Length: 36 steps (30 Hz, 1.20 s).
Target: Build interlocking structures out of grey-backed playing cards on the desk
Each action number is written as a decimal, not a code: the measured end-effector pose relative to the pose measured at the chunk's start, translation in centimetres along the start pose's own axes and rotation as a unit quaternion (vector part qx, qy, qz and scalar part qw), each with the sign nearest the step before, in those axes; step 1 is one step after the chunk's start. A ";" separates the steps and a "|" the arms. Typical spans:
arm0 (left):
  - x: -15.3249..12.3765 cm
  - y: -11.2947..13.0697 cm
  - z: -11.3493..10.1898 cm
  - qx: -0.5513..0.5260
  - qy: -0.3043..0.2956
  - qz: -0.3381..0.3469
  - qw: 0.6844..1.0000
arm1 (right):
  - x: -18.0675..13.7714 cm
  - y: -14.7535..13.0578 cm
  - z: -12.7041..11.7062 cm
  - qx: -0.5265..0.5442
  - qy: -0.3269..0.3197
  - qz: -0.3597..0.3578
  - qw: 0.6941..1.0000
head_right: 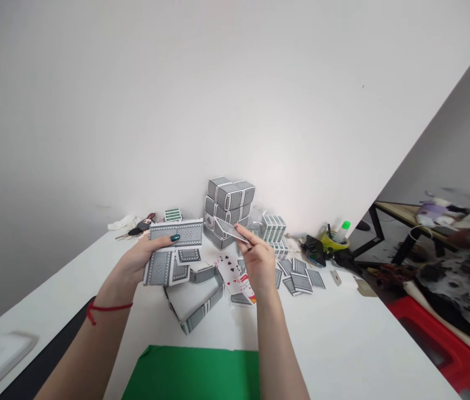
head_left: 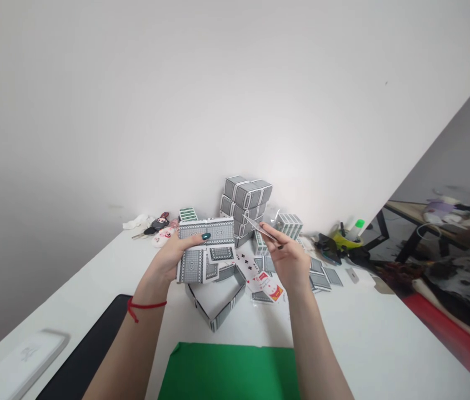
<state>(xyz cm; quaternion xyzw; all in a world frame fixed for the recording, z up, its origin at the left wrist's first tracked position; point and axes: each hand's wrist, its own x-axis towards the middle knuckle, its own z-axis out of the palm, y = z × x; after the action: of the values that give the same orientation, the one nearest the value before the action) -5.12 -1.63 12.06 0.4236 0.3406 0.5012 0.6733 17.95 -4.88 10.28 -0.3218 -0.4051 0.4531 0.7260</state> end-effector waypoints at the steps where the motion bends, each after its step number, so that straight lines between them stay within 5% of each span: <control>1: 0.0 0.0 0.0 -0.007 -0.001 -0.006 1.000 | -0.2 -0.3 0.3 0.023 -0.001 0.006 1.000; 10: 0.2 -0.3 -0.4 -0.051 -0.060 -0.078 0.994 | -1.5 -1.3 1.7 -0.050 0.084 0.030 0.995; 36: 0.5 -0.4 -1.1 0.022 -0.042 -0.042 0.998 | -1.6 -1.3 1.5 -0.123 0.093 -0.001 0.988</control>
<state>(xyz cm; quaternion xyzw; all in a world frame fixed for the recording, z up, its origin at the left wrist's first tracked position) -5.80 -0.99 11.18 0.4442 0.3408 0.4464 0.6980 16.69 -6.75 11.62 -0.4488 -0.3884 0.3674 0.7161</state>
